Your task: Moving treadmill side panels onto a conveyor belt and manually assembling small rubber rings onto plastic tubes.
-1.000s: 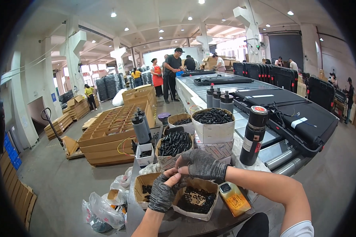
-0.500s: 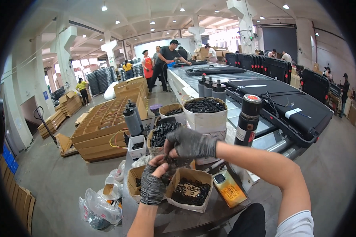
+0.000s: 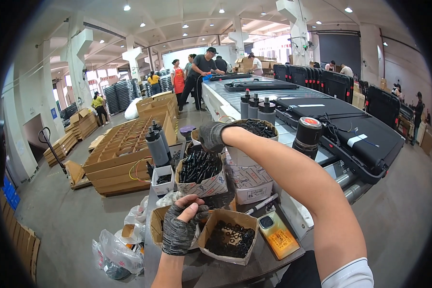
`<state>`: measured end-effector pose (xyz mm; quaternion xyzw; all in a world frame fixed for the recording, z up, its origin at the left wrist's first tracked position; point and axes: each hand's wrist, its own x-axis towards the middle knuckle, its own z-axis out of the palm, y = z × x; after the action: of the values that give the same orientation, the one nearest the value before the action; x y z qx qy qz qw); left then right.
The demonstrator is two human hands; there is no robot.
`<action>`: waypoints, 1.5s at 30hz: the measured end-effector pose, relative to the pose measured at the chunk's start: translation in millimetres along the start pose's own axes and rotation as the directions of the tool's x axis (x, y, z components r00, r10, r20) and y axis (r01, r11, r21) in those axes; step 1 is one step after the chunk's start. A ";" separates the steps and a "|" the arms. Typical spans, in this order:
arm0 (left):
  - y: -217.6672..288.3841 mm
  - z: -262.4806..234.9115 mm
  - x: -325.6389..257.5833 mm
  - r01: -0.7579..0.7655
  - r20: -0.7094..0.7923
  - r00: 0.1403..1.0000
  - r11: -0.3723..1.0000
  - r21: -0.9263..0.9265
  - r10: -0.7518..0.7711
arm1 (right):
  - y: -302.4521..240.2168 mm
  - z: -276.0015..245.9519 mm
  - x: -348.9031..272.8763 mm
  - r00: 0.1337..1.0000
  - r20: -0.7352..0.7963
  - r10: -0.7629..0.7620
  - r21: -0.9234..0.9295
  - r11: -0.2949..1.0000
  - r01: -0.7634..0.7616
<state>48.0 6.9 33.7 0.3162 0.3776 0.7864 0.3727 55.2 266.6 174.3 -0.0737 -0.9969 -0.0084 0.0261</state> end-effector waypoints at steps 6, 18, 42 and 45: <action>-0.5 1.2 -0.9 0.009 0.015 1.000 0.996 0.083 -0.010 | 5.4 22.5 22.9 0.978 0.202 -0.053 -0.509 0.847 0.152; 0.9 1.7 -0.4 0.042 0.031 0.999 0.995 0.086 -0.045 | -14.4 31.3 13.5 0.990 -0.024 0.139 -0.366 0.920 -0.138; 6.7 47.8 -6.9 -0.572 0.550 0.819 0.144 0.808 0.164 | -44.3 110.9 -215.7 0.858 -0.135 -0.496 0.023 0.864 0.503; 8.4 58.3 -2.6 -0.554 0.546 0.832 0.101 0.826 0.103 | -41.4 124.7 -219.7 0.904 -0.168 -0.392 0.324 0.845 0.427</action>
<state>91.9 21.9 70.1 0.6896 0.6287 0.3568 -0.0429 259.8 196.0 37.5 0.1472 -0.9722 0.1617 0.0839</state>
